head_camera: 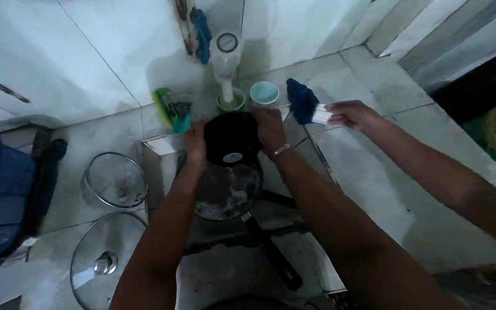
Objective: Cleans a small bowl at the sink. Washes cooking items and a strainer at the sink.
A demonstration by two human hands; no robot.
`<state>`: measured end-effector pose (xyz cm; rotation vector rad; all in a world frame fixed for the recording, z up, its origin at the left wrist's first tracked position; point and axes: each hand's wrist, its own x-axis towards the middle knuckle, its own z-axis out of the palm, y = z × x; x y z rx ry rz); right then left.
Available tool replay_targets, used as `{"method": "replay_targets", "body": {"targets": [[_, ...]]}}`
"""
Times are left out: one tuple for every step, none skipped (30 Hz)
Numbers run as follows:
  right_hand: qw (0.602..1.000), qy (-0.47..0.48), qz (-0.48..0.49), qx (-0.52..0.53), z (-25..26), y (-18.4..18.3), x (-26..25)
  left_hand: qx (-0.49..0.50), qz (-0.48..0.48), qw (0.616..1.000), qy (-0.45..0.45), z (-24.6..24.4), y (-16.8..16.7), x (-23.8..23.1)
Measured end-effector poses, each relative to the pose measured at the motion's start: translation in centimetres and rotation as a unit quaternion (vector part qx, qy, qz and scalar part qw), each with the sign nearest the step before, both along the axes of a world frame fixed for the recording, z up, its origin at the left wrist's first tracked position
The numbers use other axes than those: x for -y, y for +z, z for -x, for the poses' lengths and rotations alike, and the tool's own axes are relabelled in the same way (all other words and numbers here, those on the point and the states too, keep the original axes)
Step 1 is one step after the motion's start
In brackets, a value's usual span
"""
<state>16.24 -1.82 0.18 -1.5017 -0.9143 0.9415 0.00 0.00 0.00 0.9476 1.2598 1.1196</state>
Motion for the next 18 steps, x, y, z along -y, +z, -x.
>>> {"method": "replay_targets", "body": {"targets": [[0.996,0.003,-0.039,0.086,0.5,-0.1,0.2,0.012,0.063,0.998,-0.023,0.2,0.1,-0.1],[0.978,0.013,-0.095,0.185,0.9,-0.4,0.3,0.036,0.129,0.990,-0.049,0.3,0.3,-0.3],[0.946,0.028,-0.172,0.273,1.0,-1.0,0.4,0.069,0.184,0.978,-0.065,0.4,0.3,-0.4],[0.912,0.059,-0.238,0.329,0.9,-1.5,0.4,0.104,0.215,0.968,-0.080,0.6,0.1,-0.6],[0.889,0.104,-0.259,0.364,0.7,-1.8,0.6,0.128,0.223,0.963,-0.080,0.9,-0.2,-0.6],[0.880,0.172,-0.222,0.383,0.5,-1.8,0.9,0.123,0.214,0.967,-0.058,0.9,-0.5,-0.5],[0.872,0.254,-0.134,0.395,0.1,-1.6,1.0,0.099,0.195,0.975,-0.037,0.9,-1.0,-0.4],[0.860,0.331,-0.015,0.388,0.0,-1.2,0.7,0.069,0.170,0.983,-0.023,0.9,-1.4,-0.2],[0.843,0.369,0.081,0.383,0.0,-1.6,0.0,0.033,0.136,0.989,-0.039,0.7,-1.7,0.0],[0.835,0.374,0.134,0.380,0.1,-2.5,-0.8,-0.003,0.102,0.992,-0.070,0.4,-1.8,0.3],[0.834,0.363,0.163,0.381,0.3,-3.1,-1.3,-0.028,0.078,0.992,-0.097,-0.1,-1.8,0.6],[0.838,0.349,0.182,0.377,0.8,-3.0,-1.6,-0.044,0.064,0.990,-0.121,-0.6,-1.7,0.9],[0.852,0.334,0.172,0.364,1.5,-2.9,-1.6,-0.053,0.050,0.987,-0.145,-1.0,-1.7,1.2],[0.874,0.330,0.134,0.331,2.2,-2.8,-1.1,-0.056,0.035,0.985,-0.160,-1.3,-1.9,1.3],[0.890,0.341,0.075,0.293,2.7,-3.4,-0.6,-0.055,0.026,0.985,-0.161,-1.4,-2.2,1.2],[0.890,0.371,0.036,0.263,2.8,-4.0,-0.1,-0.049,0.019,0.987,-0.150,-1.3,-2.7,1.1],[0.870,0.417,0.042,0.260,2.6,-4.0,0.1,-0.044,0.008,0.989,-0.142,-1.0,-3.0,0.8],[0.843,0.449,0.078,0.286,2.2,-3.9,0.1,-0.041,-0.008,0.990,-0.137,-0.6,-3.1,0.5]]}}
